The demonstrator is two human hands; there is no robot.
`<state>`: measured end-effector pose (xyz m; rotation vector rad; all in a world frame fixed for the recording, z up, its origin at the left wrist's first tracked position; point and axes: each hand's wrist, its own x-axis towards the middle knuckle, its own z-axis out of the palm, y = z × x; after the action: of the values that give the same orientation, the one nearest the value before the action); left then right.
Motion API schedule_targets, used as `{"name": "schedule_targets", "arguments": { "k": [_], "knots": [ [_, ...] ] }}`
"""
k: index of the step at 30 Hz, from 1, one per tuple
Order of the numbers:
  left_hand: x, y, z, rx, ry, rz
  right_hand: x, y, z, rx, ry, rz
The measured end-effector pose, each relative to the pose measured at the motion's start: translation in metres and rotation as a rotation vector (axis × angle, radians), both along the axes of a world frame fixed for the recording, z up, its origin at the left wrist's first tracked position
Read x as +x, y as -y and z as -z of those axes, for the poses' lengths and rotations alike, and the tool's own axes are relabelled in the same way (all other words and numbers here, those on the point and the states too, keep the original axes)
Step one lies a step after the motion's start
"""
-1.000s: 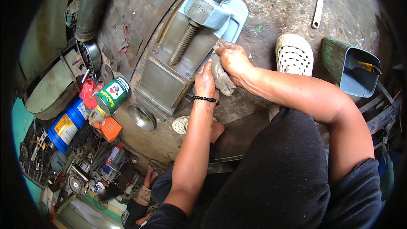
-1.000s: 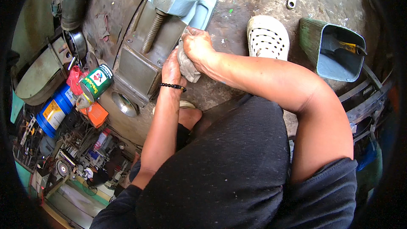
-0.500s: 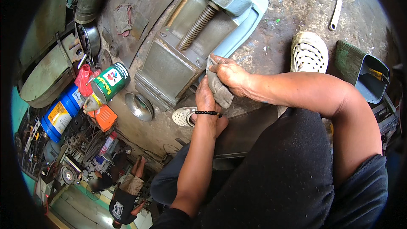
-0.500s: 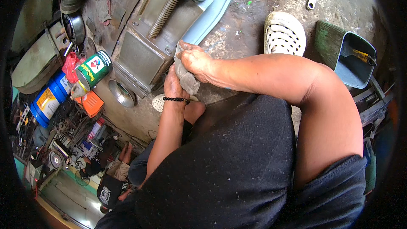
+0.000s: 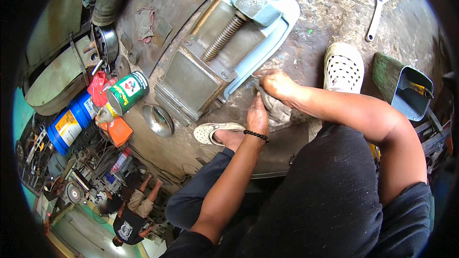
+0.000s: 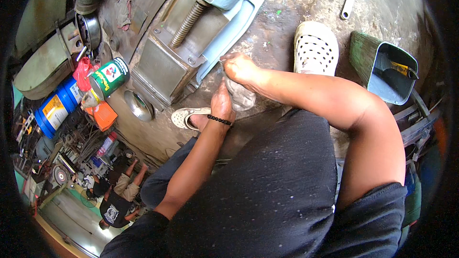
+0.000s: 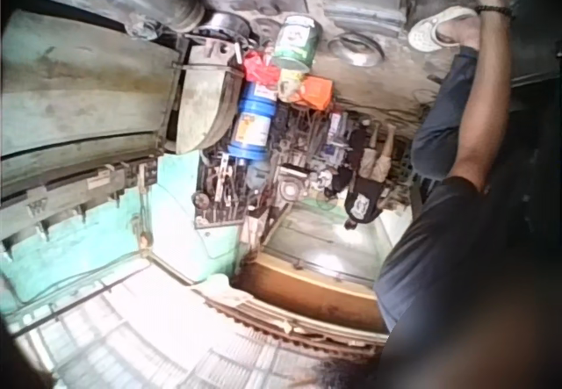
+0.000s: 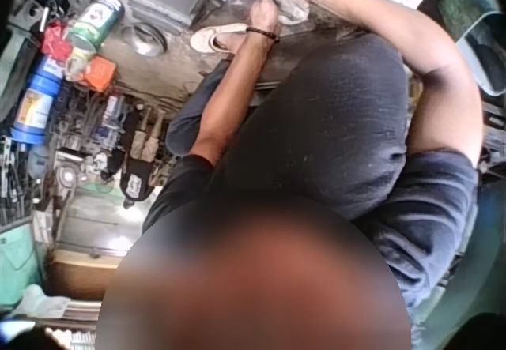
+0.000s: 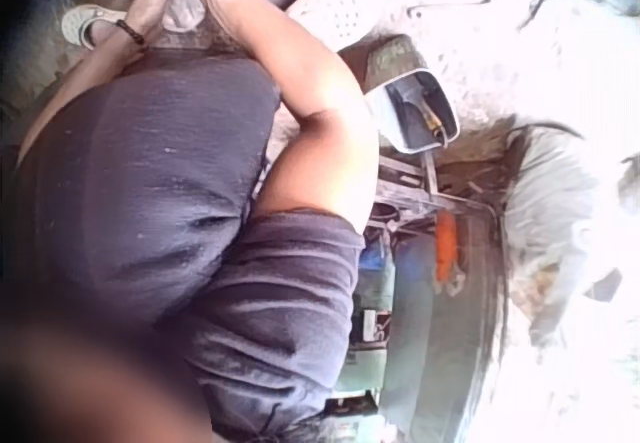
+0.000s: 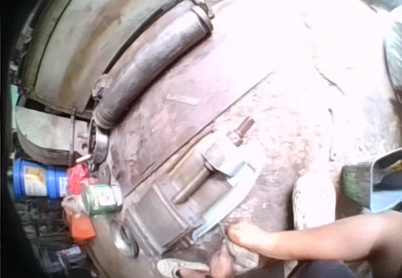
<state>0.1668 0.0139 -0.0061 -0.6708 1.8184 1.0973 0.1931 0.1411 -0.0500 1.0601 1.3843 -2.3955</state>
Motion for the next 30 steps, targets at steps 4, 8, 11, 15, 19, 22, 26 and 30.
{"name": "schedule_targets", "arguments": {
  "k": [4, 8, 11, 15, 19, 22, 26, 30],
  "knots": [
    [-0.013, -0.014, -0.002, 0.08, 0.055, -0.217, -0.023, 0.012, 0.008, 0.12, -0.013, 0.015],
    [-0.04, -0.012, -0.005, 0.126, 0.026, -0.238, -0.045, 0.023, 0.011, -0.066, 0.036, 0.08],
    [-0.056, -0.008, -0.001, 0.142, 0.001, -0.246, -0.056, 0.027, 0.012, -0.184, 0.091, 0.141],
    [-0.062, -0.004, 0.004, 0.135, -0.01, -0.27, -0.059, 0.024, 0.01, -0.186, 0.123, 0.096],
    [-0.063, 0.0, 0.002, 0.151, 0.003, -0.275, -0.059, 0.014, 0.003, -0.183, 0.088, -0.001],
    [-0.06, 0.002, 0.001, 0.16, 0.003, -0.243, -0.061, 0.009, -0.001, -0.341, 0.099, 0.017],
    [-0.056, 0.002, 0.002, 0.187, 0.016, -0.26, -0.061, 0.006, 0.008, -0.069, 0.035, -0.186],
    [-0.055, 0.004, 0.003, 0.159, 0.028, -0.243, -0.055, 0.012, 0.026, 0.473, -0.262, -0.376]
  ]
}}
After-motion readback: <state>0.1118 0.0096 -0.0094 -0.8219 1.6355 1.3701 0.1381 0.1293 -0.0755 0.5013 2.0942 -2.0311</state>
